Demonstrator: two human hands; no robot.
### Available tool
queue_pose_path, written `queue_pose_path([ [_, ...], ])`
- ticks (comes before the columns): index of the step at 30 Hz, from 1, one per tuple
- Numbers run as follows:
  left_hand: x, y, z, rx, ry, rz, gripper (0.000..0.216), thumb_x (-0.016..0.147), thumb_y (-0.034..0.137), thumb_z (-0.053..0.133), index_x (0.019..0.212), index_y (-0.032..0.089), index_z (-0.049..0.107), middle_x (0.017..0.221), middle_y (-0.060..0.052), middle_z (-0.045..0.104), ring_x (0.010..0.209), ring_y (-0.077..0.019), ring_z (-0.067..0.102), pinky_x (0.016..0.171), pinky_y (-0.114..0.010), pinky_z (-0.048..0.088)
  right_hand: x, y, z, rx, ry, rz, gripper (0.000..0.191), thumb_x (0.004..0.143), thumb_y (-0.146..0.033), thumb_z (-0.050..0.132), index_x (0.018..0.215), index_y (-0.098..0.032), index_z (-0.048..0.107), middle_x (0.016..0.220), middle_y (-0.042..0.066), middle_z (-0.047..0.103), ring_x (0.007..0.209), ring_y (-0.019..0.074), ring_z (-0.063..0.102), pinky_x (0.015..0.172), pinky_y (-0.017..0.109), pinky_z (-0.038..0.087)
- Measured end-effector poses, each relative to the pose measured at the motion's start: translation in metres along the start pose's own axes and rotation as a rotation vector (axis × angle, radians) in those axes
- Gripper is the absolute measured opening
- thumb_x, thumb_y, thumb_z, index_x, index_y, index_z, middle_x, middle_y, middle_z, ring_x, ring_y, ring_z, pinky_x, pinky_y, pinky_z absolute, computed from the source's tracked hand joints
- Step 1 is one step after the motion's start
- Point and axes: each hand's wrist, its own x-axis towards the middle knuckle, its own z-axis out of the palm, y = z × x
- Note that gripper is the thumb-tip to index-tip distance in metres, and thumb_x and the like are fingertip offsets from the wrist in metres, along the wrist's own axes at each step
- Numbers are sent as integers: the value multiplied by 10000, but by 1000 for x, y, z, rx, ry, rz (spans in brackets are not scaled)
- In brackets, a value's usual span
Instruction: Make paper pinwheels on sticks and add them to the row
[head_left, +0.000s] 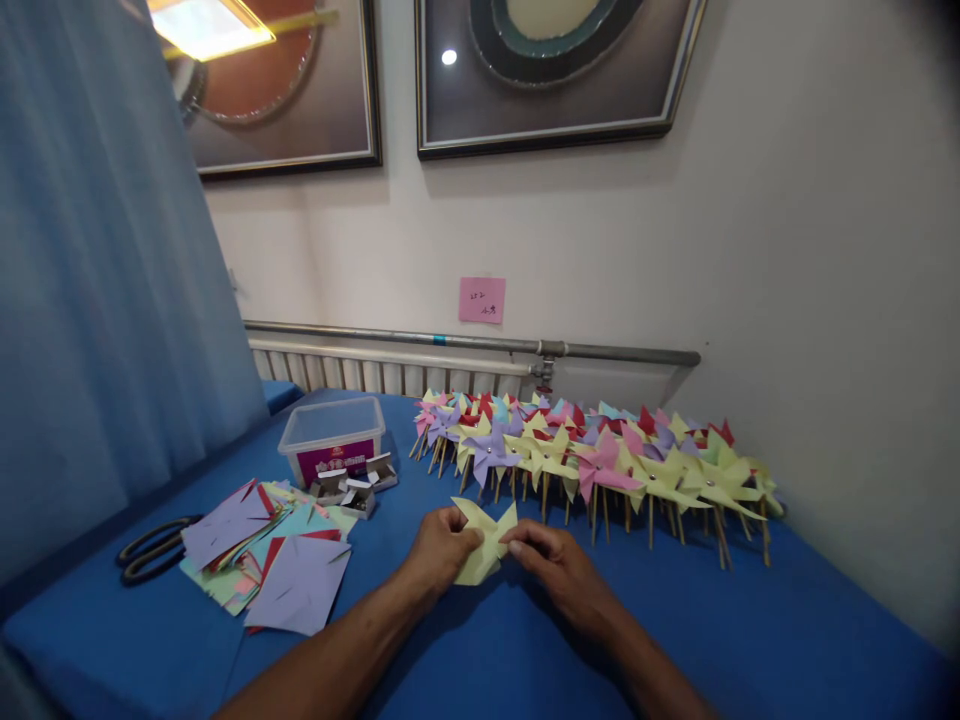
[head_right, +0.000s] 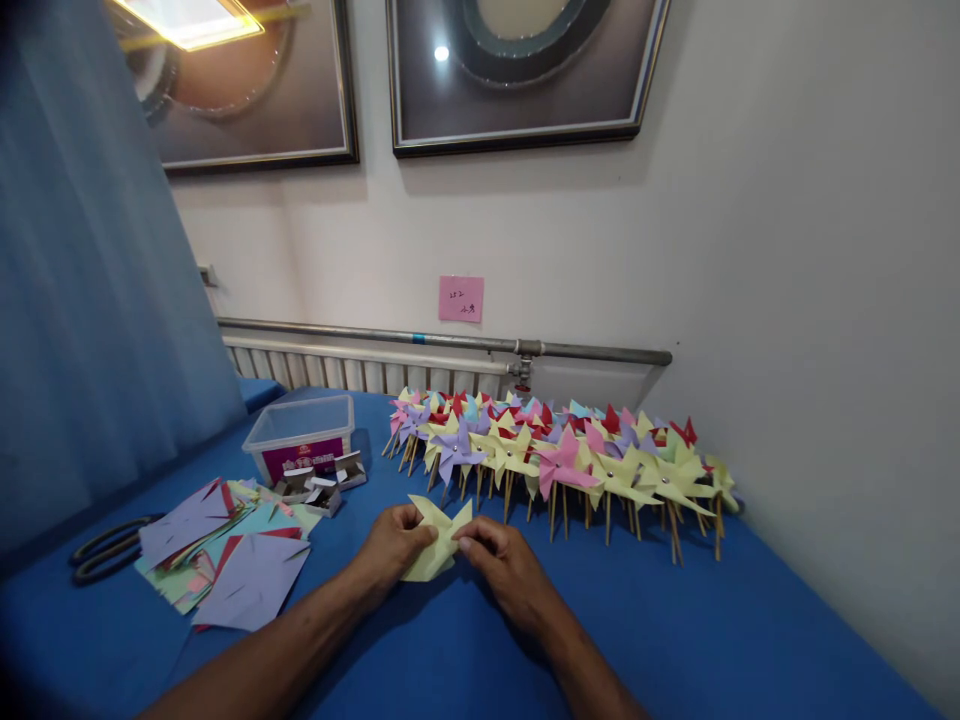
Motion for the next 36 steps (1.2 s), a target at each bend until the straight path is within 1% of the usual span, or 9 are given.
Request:
queue_pose_path([
  [3,-2,0,3,-42,-11,-8,132,580,246,649,586,178,537,472,45,510,402,-77,390,419,-215,289,3,8,10,61,117,-2,238,821,-442,646,846,-208,679,726,-3,639,685,175,556,643,281,414],
  [6,-4,1,6,-119,-36,-41,149,562,266,666,628,155,592,500,16,572,415,-89,438,432,-219,310,5,14,20,121,216,-13,219,805,-427,667,859,-217,641,702,-16,630,671,181,591,646,290,440],
  [9,-8,5,9,-204,-42,-73,182,539,274,700,623,151,596,510,5,596,428,-98,475,449,-218,330,5,18,26,159,268,-13,245,800,-419,676,937,-225,617,696,-32,607,656,183,600,642,295,459],
  [13,-12,12,10,-260,-45,-79,201,516,258,728,584,160,566,474,28,561,408,-83,444,440,-212,303,6,21,30,132,320,-8,248,800,-400,673,965,-224,616,728,-26,606,680,181,585,638,288,455],
  [19,-14,14,11,-279,-48,-96,162,519,226,701,600,156,579,482,29,563,414,-79,443,441,-207,291,10,25,34,140,366,-27,266,772,-396,700,953,-221,614,784,-2,633,731,192,575,654,291,454],
  [24,-13,8,12,-260,-65,-94,188,521,240,721,622,143,595,531,1,597,454,-98,493,476,-223,353,10,26,38,188,399,12,313,772,-398,690,1015,-231,585,776,-11,625,688,186,573,612,284,460],
  [28,-12,5,13,-261,-58,-99,237,526,269,761,638,140,597,550,-4,604,468,-105,505,488,-233,365,9,25,41,186,412,18,314,785,-406,672,1028,-237,568,762,-22,609,646,175,566,585,279,460],
  [33,-14,10,14,-294,-89,-106,300,507,324,799,620,142,590,538,-7,605,464,-105,506,487,-233,357,9,22,42,147,427,48,287,796,-404,640,1013,-237,554,706,-36,584,613,173,551,555,276,446],
  [36,-16,12,13,-316,-108,-107,345,529,389,809,613,146,579,539,-13,608,465,-105,506,486,-234,357,10,22,41,111,441,56,289,796,-405,633,1016,-235,555,710,-33,585,615,175,554,545,275,446],
])
